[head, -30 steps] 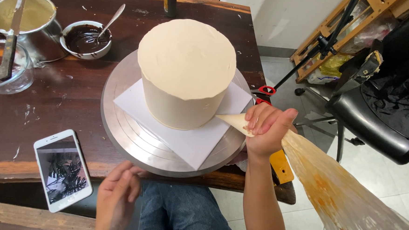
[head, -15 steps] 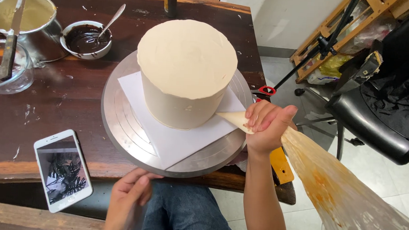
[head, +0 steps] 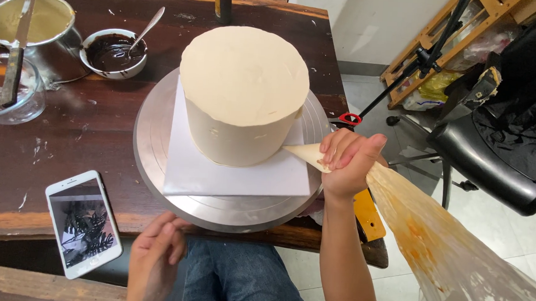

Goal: Frosting and smoothing the sides of a cake using a palette knife and scraper.

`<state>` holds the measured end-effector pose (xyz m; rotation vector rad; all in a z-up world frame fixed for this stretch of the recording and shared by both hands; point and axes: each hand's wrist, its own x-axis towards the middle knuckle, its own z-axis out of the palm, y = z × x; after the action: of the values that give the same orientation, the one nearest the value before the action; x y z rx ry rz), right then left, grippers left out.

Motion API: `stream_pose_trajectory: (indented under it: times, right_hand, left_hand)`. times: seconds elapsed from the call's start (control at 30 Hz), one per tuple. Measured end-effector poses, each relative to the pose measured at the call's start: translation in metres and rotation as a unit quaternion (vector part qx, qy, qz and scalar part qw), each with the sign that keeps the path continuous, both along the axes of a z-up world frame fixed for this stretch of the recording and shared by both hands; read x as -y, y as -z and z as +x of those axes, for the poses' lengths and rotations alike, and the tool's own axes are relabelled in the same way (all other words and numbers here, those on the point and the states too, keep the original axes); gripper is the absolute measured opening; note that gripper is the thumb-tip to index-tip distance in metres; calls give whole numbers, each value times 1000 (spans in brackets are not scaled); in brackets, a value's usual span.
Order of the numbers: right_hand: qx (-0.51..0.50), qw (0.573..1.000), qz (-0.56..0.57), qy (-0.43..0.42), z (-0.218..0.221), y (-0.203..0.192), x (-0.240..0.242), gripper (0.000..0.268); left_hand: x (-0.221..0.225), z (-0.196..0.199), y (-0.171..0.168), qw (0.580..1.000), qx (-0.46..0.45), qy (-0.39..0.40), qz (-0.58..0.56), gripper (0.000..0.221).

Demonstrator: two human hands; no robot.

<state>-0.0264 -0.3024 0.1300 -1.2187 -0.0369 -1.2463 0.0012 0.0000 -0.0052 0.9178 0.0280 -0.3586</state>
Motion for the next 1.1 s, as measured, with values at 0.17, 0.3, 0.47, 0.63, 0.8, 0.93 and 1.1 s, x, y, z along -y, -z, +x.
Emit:
stream_pose_trajectory:
  times: [0.17,0.3,0.47,0.63,0.8,0.93,1.1]
  right_hand:
    - [9,1000,10,-2,1,-1,0,58]
    - [4,1000,12,-4,2,3,3,57]
    - [9,1000,25,-8,1,1,3,58]
    - [18,999,40,-11,1,5,9,57]
    - [33,995,89,5,-1,3,14,57]
    - [39,995,88,-4,-2,3,11,56]
    - [33,998,50,-31,-3,0,-3,56]
  left_hand:
    - [8,-5,-19,991,-3,102,90,38]
    - [8,-7,-19,992,1,102,80,36]
    - [8,-8,-26,990,-7,99,98,37]
    - [9,-8,-22,991,11,100,92,36]
    - [8,-9,-19,992,19,98,75,34]
    - [8,-10,-14,992,29,97,77,35]
    - [7,-9,-16,994,22,90,64,35]
